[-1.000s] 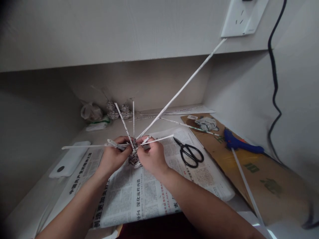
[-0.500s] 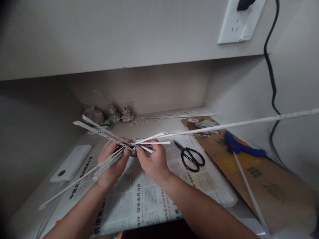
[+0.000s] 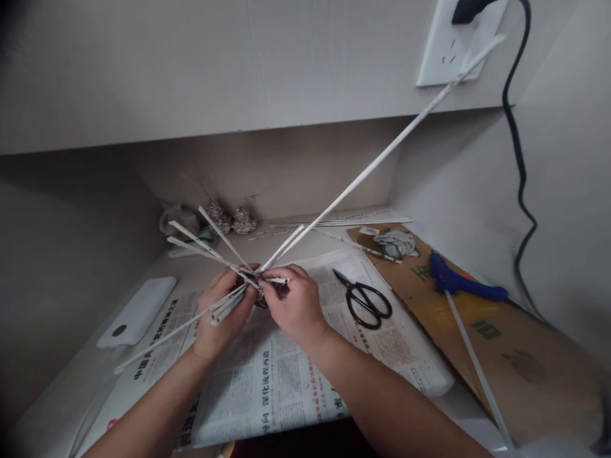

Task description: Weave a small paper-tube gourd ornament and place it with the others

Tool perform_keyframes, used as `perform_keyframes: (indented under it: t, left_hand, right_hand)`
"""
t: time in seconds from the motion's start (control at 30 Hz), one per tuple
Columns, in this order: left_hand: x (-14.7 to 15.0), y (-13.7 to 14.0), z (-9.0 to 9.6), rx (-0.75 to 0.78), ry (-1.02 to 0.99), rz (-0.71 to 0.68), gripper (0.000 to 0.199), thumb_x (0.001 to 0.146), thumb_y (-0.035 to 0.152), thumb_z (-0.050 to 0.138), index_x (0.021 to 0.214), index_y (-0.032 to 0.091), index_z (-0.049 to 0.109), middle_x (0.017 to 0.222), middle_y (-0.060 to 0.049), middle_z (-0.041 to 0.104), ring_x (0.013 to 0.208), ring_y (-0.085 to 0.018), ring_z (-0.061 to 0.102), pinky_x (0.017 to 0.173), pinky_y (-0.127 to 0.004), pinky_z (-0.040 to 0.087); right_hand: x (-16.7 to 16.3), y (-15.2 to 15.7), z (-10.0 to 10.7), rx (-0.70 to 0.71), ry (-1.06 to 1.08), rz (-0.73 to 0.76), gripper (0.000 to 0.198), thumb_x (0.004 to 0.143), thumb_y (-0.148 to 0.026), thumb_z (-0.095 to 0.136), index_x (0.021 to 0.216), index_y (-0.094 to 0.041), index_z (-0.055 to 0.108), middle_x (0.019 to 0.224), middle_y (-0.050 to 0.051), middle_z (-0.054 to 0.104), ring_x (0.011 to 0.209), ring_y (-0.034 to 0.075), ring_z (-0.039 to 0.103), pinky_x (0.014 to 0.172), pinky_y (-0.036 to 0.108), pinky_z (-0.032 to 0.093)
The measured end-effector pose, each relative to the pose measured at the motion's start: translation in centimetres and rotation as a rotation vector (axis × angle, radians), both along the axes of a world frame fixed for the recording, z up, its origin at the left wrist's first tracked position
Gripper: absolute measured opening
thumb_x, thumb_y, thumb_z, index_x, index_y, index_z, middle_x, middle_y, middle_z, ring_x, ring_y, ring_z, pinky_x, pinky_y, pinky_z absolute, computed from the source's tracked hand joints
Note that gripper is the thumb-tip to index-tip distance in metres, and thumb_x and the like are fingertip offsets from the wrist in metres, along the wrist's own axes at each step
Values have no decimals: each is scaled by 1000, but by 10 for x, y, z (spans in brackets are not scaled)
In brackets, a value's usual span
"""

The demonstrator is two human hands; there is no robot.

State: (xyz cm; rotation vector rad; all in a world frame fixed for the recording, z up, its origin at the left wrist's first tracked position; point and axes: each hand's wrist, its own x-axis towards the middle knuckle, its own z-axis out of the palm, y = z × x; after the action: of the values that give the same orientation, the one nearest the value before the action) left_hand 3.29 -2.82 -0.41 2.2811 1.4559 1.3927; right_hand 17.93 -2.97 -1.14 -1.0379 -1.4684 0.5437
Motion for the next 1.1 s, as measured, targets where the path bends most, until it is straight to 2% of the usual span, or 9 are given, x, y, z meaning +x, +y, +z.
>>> perform_keyframes:
  t: [0.13, 0.27, 0.37, 0.57, 0.73, 0.93, 1.1]
  left_hand:
    - [3, 1, -2, -35, 7, 13, 29, 84, 16, 53, 111, 20, 61, 107, -6, 67, 99, -19, 62, 88, -29, 47]
    - [5, 0, -2, -49, 20, -12, 29, 84, 15, 53, 112, 20, 62, 107, -6, 67, 99, -18, 63, 89, -29, 47]
    - [5, -1, -2, -33, 22, -51, 29, 84, 13, 52, 110, 20, 62, 105, -6, 68, 98, -18, 63, 87, -29, 48]
    - [4, 3, -4, -44, -21, -34, 22, 83, 14, 54, 101, 20, 66, 97, -5, 69, 90, -18, 64, 82, -29, 48]
    - [4, 6, -6, -60, -43, 7, 11, 82, 19, 58, 90, 20, 66, 86, -3, 68, 80, -17, 63, 76, -27, 48]
    - [3, 5, -3, -52, -91, -120, 16, 82, 12, 55, 87, 20, 69, 92, -5, 69, 89, -17, 64, 83, -29, 49]
    - [3, 3, 0, -36, -86, -201, 17, 83, 14, 56, 90, 20, 71, 95, -7, 71, 90, -19, 65, 82, -32, 51]
  right_hand:
    - [3, 5, -4, -20, -133, -49, 11, 80, -24, 64, 88, -24, 70, 88, 4, 70, 84, 20, 65, 75, 31, 52]
    - [5, 7, -4, 18, -263, -68, 12, 80, -20, 60, 87, -23, 69, 87, 5, 70, 85, 21, 64, 77, 32, 50]
    - [5, 7, -4, 7, -275, -86, 13, 79, -19, 59, 87, -23, 69, 86, 5, 70, 82, 21, 64, 74, 30, 50]
    - [4, 10, -8, -148, 8, 37, 13, 83, -31, 58, 84, -21, 67, 74, 2, 68, 62, 15, 61, 61, 26, 48]
    - [3, 19, -14, -269, 300, 115, 19, 80, -36, 61, 83, -18, 68, 72, 2, 69, 63, 15, 62, 61, 25, 48]
    - [-3, 22, -10, -398, 566, 142, 21, 70, -34, 68, 81, -17, 70, 68, 0, 68, 59, 13, 60, 54, 22, 45]
    - [-1, 22, -4, -463, 574, 118, 31, 69, -46, 68, 66, -16, 64, 59, 2, 66, 52, 13, 58, 48, 22, 43]
